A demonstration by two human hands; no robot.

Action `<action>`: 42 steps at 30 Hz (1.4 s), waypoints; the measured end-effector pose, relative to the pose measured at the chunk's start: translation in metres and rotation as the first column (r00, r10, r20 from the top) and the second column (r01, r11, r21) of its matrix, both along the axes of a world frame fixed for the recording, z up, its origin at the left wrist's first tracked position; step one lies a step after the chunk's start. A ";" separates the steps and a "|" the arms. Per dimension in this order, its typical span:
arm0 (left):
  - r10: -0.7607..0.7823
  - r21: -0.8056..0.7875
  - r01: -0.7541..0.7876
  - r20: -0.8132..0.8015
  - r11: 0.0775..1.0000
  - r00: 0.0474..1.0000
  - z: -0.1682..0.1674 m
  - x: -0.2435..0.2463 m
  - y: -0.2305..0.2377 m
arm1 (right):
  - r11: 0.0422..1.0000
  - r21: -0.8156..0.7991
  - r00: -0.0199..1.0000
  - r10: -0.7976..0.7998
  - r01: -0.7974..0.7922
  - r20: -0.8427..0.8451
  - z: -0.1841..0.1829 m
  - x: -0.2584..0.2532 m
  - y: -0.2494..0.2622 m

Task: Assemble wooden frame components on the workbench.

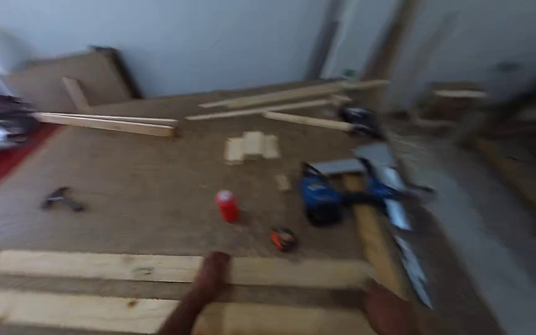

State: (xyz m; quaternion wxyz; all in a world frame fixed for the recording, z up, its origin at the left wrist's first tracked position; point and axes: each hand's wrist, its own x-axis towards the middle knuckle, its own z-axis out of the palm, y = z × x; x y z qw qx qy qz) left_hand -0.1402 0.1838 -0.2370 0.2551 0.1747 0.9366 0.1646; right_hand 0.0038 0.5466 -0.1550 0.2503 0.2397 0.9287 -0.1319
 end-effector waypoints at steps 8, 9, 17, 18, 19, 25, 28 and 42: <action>0.028 -0.085 -0.025 0.029 0.996 0.999 -0.017 -0.007 0.011 | 0.991 0.054 0.985 -0.131 0.126 0.113 -0.059 0.000 0.035; 0.030 -0.088 -0.028 0.021 0.996 0.999 -0.019 -0.007 0.010 | 0.991 0.061 0.985 -0.129 0.122 0.112 -0.060 0.001 0.035; 0.032 -0.093 -0.031 0.009 0.995 0.999 -0.020 -0.007 0.009 | 0.988 0.069 0.982 -0.144 0.136 0.120 -0.061 -0.001 0.033; 0.034 -0.091 -0.033 0.006 0.995 0.999 -0.020 -0.007 0.009 | 0.988 0.071 0.982 -0.144 0.137 0.122 -0.061 -0.001 0.033; 0.037 -0.089 -0.036 0.005 0.995 0.999 -0.020 -0.007 0.009 | 0.988 0.074 0.982 -0.143 0.135 0.124 -0.061 -0.002 0.033; 0.040 -0.094 -0.038 0.017 0.995 0.999 -0.017 -0.007 0.010 | 0.992 0.091 0.986 -0.102 0.091 0.132 -0.060 -0.003 0.032; 0.045 -0.092 -0.043 0.020 0.995 0.999 -0.017 -0.007 0.010 | 0.992 0.084 0.985 -0.104 0.093 0.137 -0.059 -0.003 0.032; 0.060 -0.124 -0.049 0.087 0.991 0.994 -0.001 -0.008 0.016 | 0.992 0.078 0.991 -0.105 0.099 0.081 -0.060 0.001 0.031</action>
